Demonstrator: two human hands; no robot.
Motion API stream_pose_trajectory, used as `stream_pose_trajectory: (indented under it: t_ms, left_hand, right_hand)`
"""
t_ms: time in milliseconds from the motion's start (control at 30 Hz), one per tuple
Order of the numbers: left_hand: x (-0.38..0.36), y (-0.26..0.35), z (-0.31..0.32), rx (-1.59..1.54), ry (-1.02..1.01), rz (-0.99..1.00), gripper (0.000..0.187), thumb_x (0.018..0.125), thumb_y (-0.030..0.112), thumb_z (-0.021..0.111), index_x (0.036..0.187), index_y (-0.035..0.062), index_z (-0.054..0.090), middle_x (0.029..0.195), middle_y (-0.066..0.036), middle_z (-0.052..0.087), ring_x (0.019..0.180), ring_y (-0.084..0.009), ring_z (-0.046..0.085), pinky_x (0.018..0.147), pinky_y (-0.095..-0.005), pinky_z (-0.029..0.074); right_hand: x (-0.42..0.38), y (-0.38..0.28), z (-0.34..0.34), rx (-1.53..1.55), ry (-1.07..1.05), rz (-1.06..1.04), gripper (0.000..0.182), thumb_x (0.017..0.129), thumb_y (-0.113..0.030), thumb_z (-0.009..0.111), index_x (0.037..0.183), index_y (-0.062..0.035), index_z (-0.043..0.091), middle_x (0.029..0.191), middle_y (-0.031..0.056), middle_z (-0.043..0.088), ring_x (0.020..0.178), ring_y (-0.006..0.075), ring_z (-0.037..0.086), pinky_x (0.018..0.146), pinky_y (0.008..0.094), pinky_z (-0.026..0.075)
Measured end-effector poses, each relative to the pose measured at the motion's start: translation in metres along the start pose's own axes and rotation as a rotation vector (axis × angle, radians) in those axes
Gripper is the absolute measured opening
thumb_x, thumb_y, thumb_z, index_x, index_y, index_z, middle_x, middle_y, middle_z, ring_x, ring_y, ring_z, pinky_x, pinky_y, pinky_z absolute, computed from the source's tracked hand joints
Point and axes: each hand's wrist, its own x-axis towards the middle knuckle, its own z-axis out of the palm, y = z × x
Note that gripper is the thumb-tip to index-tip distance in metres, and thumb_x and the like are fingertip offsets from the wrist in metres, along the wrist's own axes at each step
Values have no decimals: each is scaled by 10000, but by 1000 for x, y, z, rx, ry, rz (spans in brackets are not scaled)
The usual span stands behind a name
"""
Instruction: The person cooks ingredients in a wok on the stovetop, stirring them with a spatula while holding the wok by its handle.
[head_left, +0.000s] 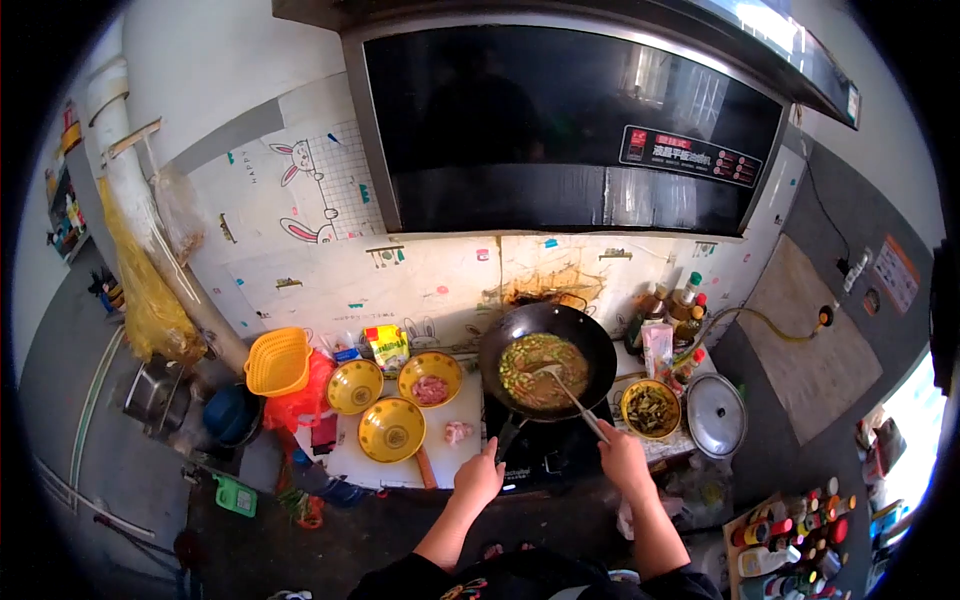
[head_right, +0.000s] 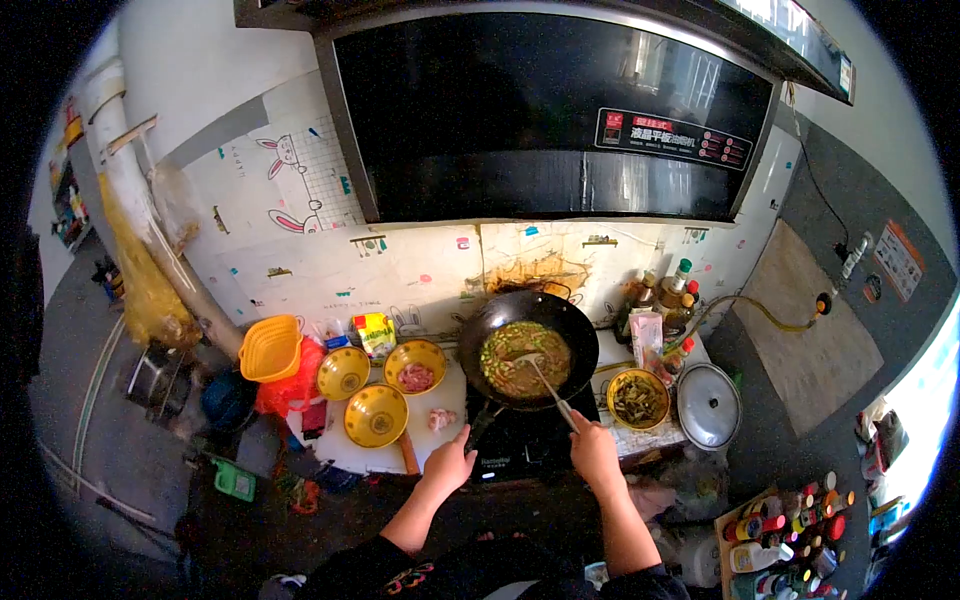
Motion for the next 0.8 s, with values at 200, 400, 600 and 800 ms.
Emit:
stream_pose_trajectory:
  t_ms: [200, 400, 600, 800]
  left_hand:
    - [0, 3, -3, 10, -37, -17, 542, 826, 266, 531, 1312, 90, 369, 793, -178, 620, 724, -351, 606, 639, -437, 489]
    - [0, 2, -3, -2, -45, -12, 544, 828, 265, 524, 1315, 85, 363, 802, -178, 619, 729, -352, 604, 638, -438, 487]
    - [-1, 3, -4, 1, -46, -13, 547, 828, 264, 523, 1319, 88, 360, 807, -176, 618, 732, -353, 601, 639, -439, 486]
    - [0, 2, -3, -3, -49, -22, 546, 830, 265, 522, 1321, 93, 359, 809, -173, 616, 734, -346, 603, 634, -433, 488]
  right_hand:
    - [-21, -35, -91, 14, 8, -4, 342, 757, -61, 565, 1098, -40, 583, 837, 257, 596, 802, 390, 584, 716, 444, 475]
    - [-26, -31, -88, -151, -50, -53, 334, 750, -59, 571, 1083, -45, 592, 794, 222, 611, 767, 378, 589, 719, 439, 476]
    - [-14, -27, -55, 48, -61, 96, 340, 727, -60, 584, 1067, -52, 595, 899, 236, 599, 877, 391, 566, 776, 422, 454]
    - [-23, -39, -89, 52, -23, 59, 305, 752, -66, 552, 1052, -34, 597, 897, 235, 598, 860, 394, 563, 761, 413, 453]
